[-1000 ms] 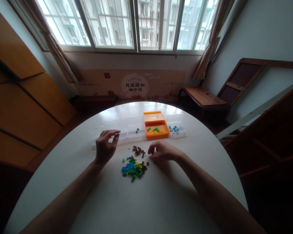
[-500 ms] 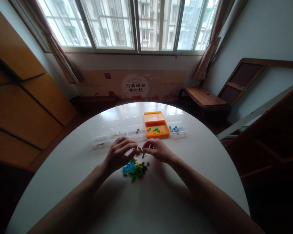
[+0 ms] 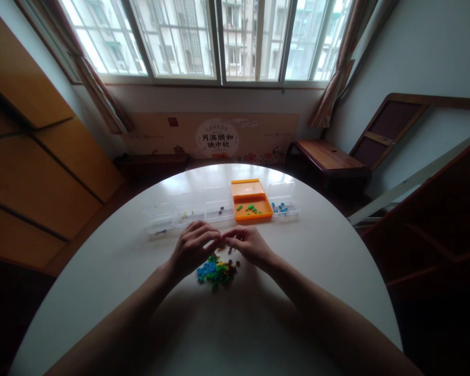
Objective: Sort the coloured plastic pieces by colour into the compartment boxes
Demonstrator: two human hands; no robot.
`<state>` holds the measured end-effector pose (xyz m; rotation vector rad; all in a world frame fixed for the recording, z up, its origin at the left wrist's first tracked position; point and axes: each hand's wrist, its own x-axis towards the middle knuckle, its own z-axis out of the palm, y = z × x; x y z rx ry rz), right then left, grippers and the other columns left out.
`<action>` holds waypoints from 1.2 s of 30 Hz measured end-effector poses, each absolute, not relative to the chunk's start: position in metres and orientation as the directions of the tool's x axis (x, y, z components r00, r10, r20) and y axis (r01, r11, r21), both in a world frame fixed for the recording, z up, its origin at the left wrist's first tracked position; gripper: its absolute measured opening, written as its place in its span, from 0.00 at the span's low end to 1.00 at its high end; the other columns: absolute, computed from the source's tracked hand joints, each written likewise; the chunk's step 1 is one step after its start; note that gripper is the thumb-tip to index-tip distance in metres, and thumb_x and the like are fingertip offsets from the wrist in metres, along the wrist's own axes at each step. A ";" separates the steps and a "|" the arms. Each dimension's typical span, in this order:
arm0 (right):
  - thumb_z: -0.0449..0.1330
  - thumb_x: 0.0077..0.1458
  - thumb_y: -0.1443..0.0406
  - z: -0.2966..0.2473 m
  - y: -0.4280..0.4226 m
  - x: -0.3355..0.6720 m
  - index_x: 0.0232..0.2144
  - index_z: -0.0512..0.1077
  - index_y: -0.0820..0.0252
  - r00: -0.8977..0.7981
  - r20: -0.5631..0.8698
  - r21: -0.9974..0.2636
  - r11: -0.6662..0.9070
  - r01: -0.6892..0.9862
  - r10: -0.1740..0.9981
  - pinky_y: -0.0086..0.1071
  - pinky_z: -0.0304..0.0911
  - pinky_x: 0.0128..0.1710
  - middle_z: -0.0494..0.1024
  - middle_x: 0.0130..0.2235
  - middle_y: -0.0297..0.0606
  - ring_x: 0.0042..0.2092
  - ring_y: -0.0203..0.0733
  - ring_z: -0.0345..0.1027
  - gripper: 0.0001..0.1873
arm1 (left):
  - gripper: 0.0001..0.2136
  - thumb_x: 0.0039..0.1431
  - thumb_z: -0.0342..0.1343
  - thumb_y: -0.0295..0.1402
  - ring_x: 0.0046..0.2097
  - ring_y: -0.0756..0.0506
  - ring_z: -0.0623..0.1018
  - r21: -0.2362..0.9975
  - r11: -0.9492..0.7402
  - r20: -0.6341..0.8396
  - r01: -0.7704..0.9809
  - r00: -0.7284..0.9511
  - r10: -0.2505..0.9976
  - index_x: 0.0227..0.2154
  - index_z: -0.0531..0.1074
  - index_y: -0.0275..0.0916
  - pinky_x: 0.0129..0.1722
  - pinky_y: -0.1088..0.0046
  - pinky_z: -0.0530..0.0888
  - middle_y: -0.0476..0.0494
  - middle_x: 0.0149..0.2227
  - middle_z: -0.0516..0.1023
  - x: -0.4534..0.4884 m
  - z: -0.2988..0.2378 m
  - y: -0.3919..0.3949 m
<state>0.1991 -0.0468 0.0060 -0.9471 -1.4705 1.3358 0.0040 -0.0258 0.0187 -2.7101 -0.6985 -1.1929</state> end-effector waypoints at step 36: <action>0.60 0.53 0.71 0.002 -0.047 0.209 0.32 0.79 0.58 -0.296 0.171 -0.646 0.334 0.687 0.940 0.31 0.61 0.38 0.75 0.35 0.38 0.37 0.39 0.67 0.08 | 0.04 0.59 0.56 0.29 0.35 0.47 0.74 0.327 -0.704 0.796 0.631 0.217 0.564 0.33 0.75 0.39 0.37 0.69 0.72 0.46 0.30 0.78 -0.016 0.011 -0.006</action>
